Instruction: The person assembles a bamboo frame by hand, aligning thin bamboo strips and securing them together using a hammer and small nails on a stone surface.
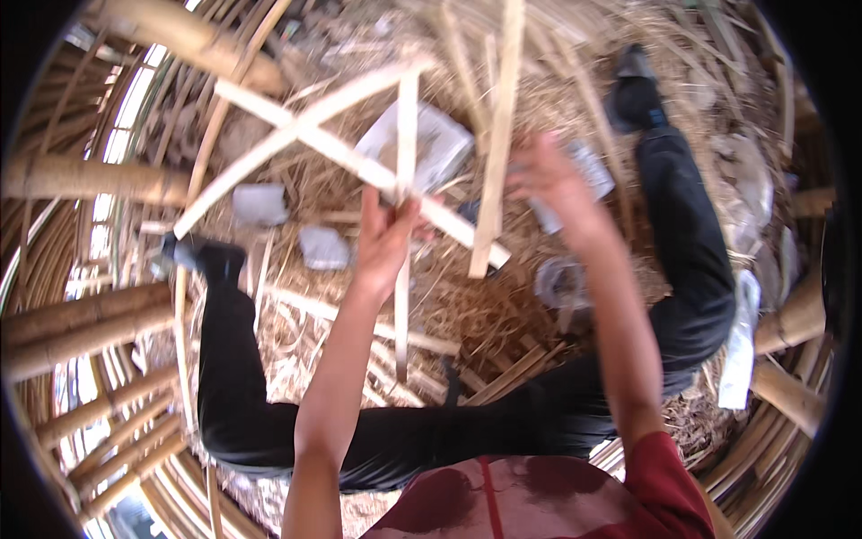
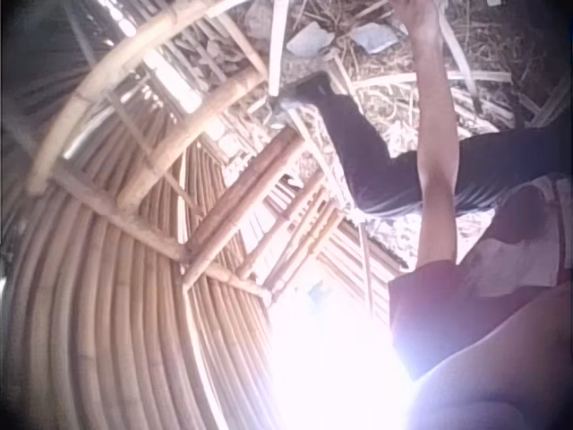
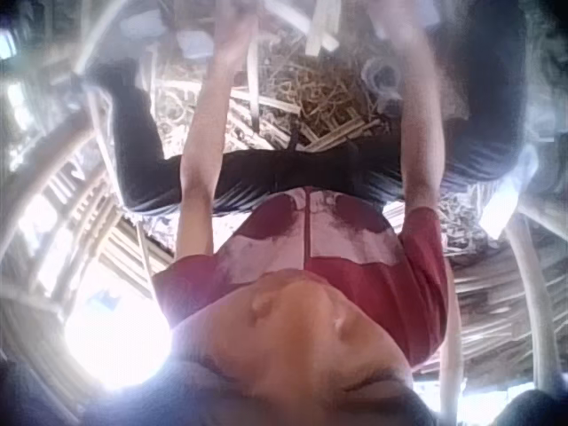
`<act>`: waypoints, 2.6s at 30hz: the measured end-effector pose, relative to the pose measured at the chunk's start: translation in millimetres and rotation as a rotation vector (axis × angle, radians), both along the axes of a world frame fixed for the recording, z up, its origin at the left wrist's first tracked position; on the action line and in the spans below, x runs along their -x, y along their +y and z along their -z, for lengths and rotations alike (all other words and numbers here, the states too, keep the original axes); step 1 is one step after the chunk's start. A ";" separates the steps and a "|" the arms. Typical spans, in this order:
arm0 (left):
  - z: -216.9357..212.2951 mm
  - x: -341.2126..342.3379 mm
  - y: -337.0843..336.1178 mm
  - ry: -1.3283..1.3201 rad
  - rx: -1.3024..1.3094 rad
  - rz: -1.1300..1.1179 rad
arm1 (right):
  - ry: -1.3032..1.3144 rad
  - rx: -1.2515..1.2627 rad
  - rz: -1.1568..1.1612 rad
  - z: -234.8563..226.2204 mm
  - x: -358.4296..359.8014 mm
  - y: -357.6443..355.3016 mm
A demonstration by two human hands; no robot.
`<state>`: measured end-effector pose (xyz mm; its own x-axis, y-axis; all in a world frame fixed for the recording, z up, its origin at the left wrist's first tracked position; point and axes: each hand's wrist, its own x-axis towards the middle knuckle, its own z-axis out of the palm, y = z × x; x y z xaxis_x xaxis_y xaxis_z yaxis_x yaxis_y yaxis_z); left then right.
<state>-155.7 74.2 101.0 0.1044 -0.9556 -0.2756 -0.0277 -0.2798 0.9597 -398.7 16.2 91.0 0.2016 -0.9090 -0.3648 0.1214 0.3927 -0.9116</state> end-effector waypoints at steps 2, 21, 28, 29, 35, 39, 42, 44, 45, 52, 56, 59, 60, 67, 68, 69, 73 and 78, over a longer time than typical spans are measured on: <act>9.0 4.6 1.4 -0.015 -0.033 0.019 | 0.005 0.104 0.198 28.7 66.9 -0.1; -27.9 -112.6 -36.5 -0.048 0.176 -0.088 | 0.579 0.293 0.446 103.1 129.1 -19.8; -92.1 -171.8 -74.7 -0.446 0.207 0.083 | 0.982 0.598 0.438 143.5 117.9 -30.0; -116.6 -171.9 -74.9 -0.612 0.137 0.123 | 0.981 0.594 0.458 144.0 122.9 -45.0; -162.2 -204.1 -54.4 -0.852 0.093 0.379 | 1.206 0.219 0.273 175.9 156.5 -110.9; -152.4 -213.6 -43.1 -0.990 0.038 0.521 | 1.249 0.106 0.184 148.7 146.2 -106.6; -159.0 -213.3 -39.9 -1.026 -0.069 0.578 | 1.201 0.234 0.275 111.4 147.7 -99.1; -155.9 -210.6 -36.5 -0.963 -0.132 0.522 | 1.239 0.389 0.290 85.2 143.8 -92.6; -147.5 -219.1 -35.3 -0.961 -0.048 0.536 | 1.095 0.362 0.300 68.0 135.9 -87.7; -168.3 -222.4 -23.8 -0.893 -0.205 0.640 | -0.108 0.141 -0.079 1.3 17.7 -51.2; -128.8 -243.0 -16.5 -0.818 -0.121 0.657 | -0.059 0.093 -0.221 -9.0 -13.7 -33.6; -119.0 -250.4 -11.6 -0.726 -0.161 0.680 | -0.054 0.073 -0.294 1.5 -22.9 -23.3; -119.3 -253.3 -12.1 -0.704 -0.173 0.686 | -0.075 0.070 -0.321 8.7 -24.9 -19.7; -106.7 -279.0 -4.8 -0.630 -0.119 0.646 | -0.088 0.029 -0.392 13.5 -35.4 0.9; -106.7 -278.1 -4.8 -0.642 -0.113 0.658 | -0.089 0.036 -0.393 12.6 -35.8 1.4; -107.9 -277.7 -5.2 -0.658 -0.112 0.670 | -0.096 0.041 -0.394 12.7 -36.5 1.7; -95.9 -294.0 -7.2 -0.621 -0.123 0.635 | -0.115 0.022 -0.401 14.0 -35.4 -1.2; -107.5 -272.4 -11.4 -0.779 -0.174 0.628 | -0.091 0.023 -0.370 6.9 -32.9 -8.3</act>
<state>116.7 62.8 208.6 -0.1929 -0.8524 -0.4859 -0.8183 -0.1335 0.5590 -365.9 7.9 84.0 0.5486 -0.7762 -0.3108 0.0558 0.4049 -0.9127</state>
